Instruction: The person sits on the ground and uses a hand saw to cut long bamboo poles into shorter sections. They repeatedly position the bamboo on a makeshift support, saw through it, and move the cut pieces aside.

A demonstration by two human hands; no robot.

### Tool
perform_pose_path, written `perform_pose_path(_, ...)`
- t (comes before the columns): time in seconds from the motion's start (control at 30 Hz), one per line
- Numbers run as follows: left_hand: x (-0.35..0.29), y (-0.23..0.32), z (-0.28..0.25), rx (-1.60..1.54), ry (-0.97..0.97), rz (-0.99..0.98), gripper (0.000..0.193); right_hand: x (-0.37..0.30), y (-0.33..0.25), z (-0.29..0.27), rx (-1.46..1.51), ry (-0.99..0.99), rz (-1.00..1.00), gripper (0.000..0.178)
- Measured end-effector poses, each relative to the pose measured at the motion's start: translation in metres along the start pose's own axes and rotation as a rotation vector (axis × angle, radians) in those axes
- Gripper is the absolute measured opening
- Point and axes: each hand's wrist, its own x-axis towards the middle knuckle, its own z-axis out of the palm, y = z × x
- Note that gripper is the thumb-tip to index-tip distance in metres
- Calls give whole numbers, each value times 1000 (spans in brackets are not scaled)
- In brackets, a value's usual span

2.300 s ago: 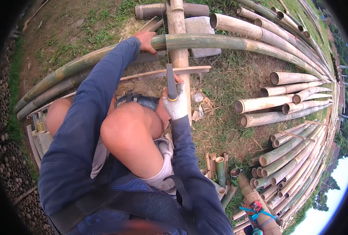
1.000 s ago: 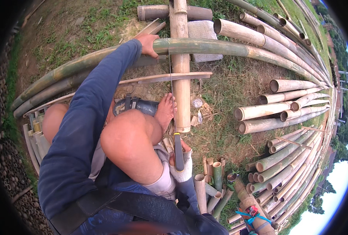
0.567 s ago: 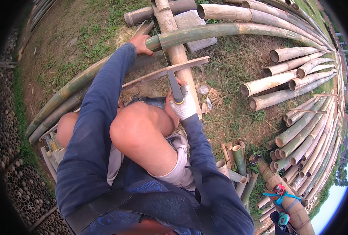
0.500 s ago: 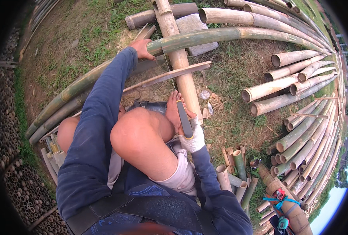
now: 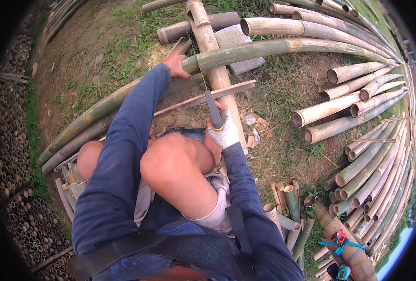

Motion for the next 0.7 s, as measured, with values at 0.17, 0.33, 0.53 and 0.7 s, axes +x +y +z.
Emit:
perform_pose_path(0.17, 4, -7, 3, -41, 15, 17, 95, -175, -63, -58, -166, 11, -87, 60)
perform_pose_path(0.33, 6, -7, 6, -9, 34, 5, 94, -125, -60, -43, -212, 32, -59, 59)
perform_pose_path(0.53, 3, -2, 2, -58, -22, -28, 96, -16, -6, -1, 14, 18, 85, 63)
perform_pose_path(0.7, 9, -9, 4, -30, -10, -6, 109, -163, -61, -49, -158, 44, -2, 60)
